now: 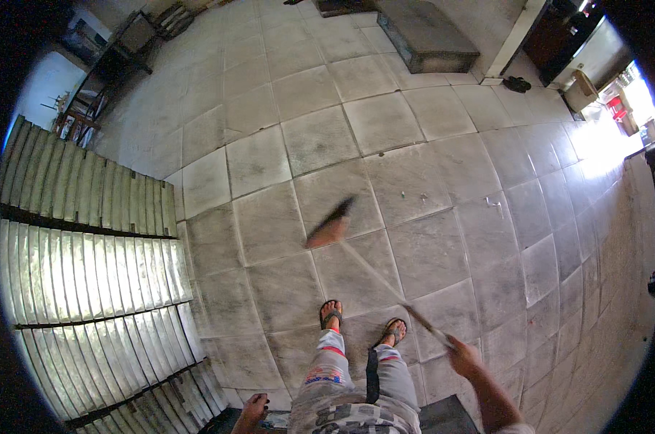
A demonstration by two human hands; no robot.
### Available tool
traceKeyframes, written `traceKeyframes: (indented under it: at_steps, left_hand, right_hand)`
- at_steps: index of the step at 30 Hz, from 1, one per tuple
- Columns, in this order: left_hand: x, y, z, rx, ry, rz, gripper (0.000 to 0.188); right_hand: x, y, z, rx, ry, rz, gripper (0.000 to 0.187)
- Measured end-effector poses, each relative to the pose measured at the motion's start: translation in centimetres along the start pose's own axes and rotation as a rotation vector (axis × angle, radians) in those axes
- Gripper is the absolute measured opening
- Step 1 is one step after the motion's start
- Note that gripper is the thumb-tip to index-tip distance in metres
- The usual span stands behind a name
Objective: The person sweeps a tiled floor with a broom, moving debris across the room and up a short flight of stairs. The person navigates around stacked materials and boxes while sweeping.
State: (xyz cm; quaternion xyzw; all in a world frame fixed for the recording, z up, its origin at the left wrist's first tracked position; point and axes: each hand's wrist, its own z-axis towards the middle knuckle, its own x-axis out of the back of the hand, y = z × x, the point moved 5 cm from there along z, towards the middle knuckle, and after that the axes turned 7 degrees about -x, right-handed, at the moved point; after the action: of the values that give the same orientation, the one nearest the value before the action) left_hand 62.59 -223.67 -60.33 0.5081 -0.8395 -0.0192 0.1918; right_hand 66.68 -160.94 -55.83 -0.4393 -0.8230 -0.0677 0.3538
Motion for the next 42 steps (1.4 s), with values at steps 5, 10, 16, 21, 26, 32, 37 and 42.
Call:
traceKeyframes:
  at_steps: [5,10,16,21,26,32,37,42]
  left_hand:
    - [3.8,1.3,-0.7,0.023,0.123,0.023,0.039]
    - [7.1,-0.2,-3.0,0.093,0.120,0.105,0.042]
    - [5.9,2.0,-1.2,0.052,0.053,0.211,0.045]
    - [1.4,6.5,1.6,-0.102,0.006,0.321,0.048]
    - [-3.9,11.1,3.3,-0.275,-0.107,0.440,0.051]
    - [-7.2,20.7,3.6,-0.270,-0.303,0.823,0.051]
    - [-11.9,36.0,6.1,-0.231,-0.141,1.076,0.038]
    - [-17.8,48.5,5.5,-0.455,-0.177,1.225,0.046]
  right_hand:
    - [-9.9,-21.6,15.7,0.199,-0.169,-0.075,0.042]
    - [-13.1,-20.3,17.7,0.124,-0.191,-0.170,0.032]
    - [-5.7,9.4,6.4,-0.214,0.003,-0.273,0.027]
    - [3.9,28.4,-5.2,-0.657,0.027,-0.322,0.030]
    - [5.3,34.9,-14.3,-0.899,0.427,-0.106,0.026]
    - [-15.7,28.7,-26.6,-1.151,0.394,0.702,0.044]
    - [-31.0,9.0,-31.2,-1.335,0.431,1.055,0.050]
    - [-36.8,-11.1,-35.2,-1.521,0.421,1.340,0.037]
